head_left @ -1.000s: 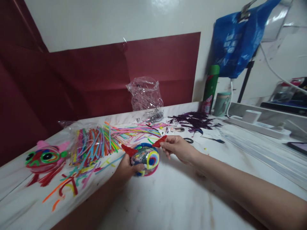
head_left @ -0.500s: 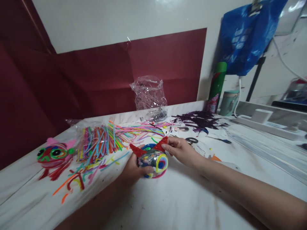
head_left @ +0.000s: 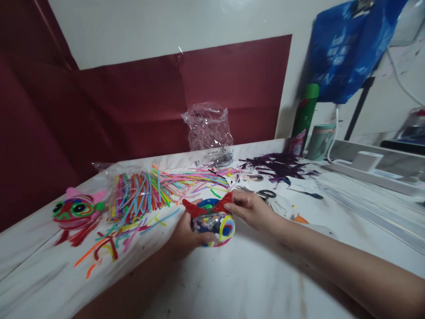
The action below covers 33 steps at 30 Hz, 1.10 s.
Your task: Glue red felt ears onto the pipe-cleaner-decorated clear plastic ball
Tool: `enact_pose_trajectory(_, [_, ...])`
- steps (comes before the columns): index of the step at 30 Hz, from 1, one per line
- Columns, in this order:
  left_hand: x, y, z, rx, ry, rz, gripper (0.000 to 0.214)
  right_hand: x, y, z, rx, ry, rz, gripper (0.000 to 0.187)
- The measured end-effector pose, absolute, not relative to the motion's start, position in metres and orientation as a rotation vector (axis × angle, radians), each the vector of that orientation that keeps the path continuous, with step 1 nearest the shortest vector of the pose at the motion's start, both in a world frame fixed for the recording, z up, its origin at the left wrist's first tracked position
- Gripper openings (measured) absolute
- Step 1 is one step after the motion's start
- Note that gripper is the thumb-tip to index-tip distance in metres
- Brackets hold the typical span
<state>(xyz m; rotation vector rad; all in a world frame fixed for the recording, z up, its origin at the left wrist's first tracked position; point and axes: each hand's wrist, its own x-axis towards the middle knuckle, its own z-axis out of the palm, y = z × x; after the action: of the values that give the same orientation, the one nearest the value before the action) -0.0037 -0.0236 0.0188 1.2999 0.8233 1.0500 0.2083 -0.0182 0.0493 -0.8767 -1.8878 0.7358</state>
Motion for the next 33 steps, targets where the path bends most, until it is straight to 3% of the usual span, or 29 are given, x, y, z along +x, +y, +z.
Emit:
enact_pose_trajectory(9, [-0.004, -0.022, 0.018, 1.312, 0.818, 1.037, 0.103, 0.212, -0.02, 0.055, -0.899, -1.973, 0.633, 0.028])
enact_pose_trajectory(24, [-0.006, -0.019, 0.02, 1.309, 0.829, 1.027, 0.102, 0.211, -0.017, 0.055, -0.875, -1.928, 0.836, 0.027])
enact_pose_trajectory(33, [-0.011, -0.012, 0.018, 1.287, 0.907, 0.987, 0.091, 0.215, -0.019, 0.067, -0.822, -1.884, 0.847, 0.025])
